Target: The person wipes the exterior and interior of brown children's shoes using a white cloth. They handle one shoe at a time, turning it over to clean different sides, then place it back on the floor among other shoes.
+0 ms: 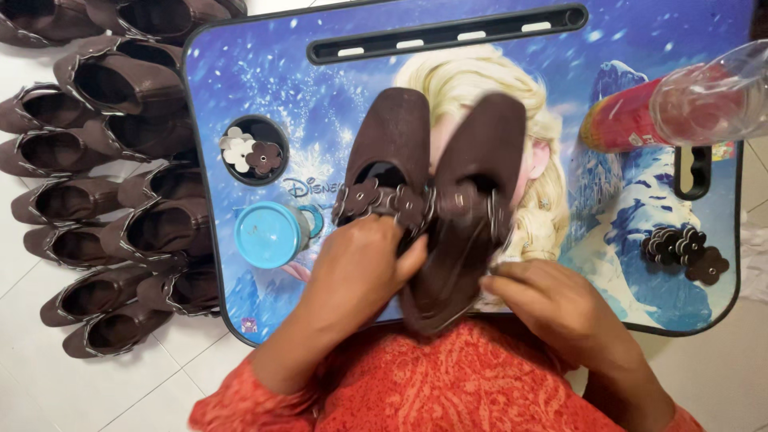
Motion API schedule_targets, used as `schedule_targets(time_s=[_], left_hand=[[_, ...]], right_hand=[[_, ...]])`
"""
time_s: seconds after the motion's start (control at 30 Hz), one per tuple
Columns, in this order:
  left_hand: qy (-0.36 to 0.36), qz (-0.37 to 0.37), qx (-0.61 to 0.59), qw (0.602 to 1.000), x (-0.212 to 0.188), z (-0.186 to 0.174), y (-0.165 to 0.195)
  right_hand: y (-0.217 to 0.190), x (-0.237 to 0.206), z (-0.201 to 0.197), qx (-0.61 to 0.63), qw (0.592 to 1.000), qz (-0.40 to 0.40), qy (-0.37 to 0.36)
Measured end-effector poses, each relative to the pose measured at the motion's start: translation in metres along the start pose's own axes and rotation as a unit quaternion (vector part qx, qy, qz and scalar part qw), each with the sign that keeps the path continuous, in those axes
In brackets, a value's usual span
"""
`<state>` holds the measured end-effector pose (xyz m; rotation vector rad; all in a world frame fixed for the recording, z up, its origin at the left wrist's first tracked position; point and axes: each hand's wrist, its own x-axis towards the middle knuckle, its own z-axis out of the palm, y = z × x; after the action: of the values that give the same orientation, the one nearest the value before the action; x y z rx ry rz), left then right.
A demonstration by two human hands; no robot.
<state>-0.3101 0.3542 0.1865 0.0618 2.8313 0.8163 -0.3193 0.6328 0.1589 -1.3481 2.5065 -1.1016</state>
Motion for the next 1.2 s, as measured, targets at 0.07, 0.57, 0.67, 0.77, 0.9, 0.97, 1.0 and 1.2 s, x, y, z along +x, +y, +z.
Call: schedule_targets(time_s=[0.07, 0.57, 0.67, 0.77, 0.9, 0.97, 1.0, 1.2], left_hand=[[-0.058, 0.037, -0.002, 0.998, -0.007, -0.012, -0.009], [0.005, 0.097, 0.056, 0.994, -0.033, 0.049, 0.015], [0.005, 0.080, 0.052, 0.995, -0.034, 0.045, 0.002], [0.004, 0.085, 0.052, 0.995, -0.031, 0.032, -0.019], [0.000, 0.075, 0.034, 0.997, -0.025, 0.013, -0.040], [-0.017, 0.074, 0.044, 0.996, -0.024, 0.008, -0.047], [-0.015, 0.074, 0.040, 0.996, -0.024, 0.007, -0.049], [0.008, 0.076, 0.039, 0.996, -0.035, 0.006, -0.060]], right_hand=[[0.001, -0.010, -0.005, 0.134, 0.986, 0.073, 0.065], [0.010, 0.008, 0.000, -0.070, 0.956, 0.166, 0.232], [0.017, 0.041, 0.011, -0.104, 0.970, 0.148, 0.164], [0.016, 0.066, 0.030, -0.111, 0.969, 0.157, 0.156], [0.001, 0.092, 0.048, -0.119, 0.967, 0.161, 0.158], [-0.008, 0.101, 0.054, -0.055, 0.986, 0.117, 0.109], [-0.010, 0.104, 0.055, -0.023, 0.992, 0.096, 0.084], [-0.007, 0.111, 0.060, -0.176, 0.954, 0.167, 0.176]])
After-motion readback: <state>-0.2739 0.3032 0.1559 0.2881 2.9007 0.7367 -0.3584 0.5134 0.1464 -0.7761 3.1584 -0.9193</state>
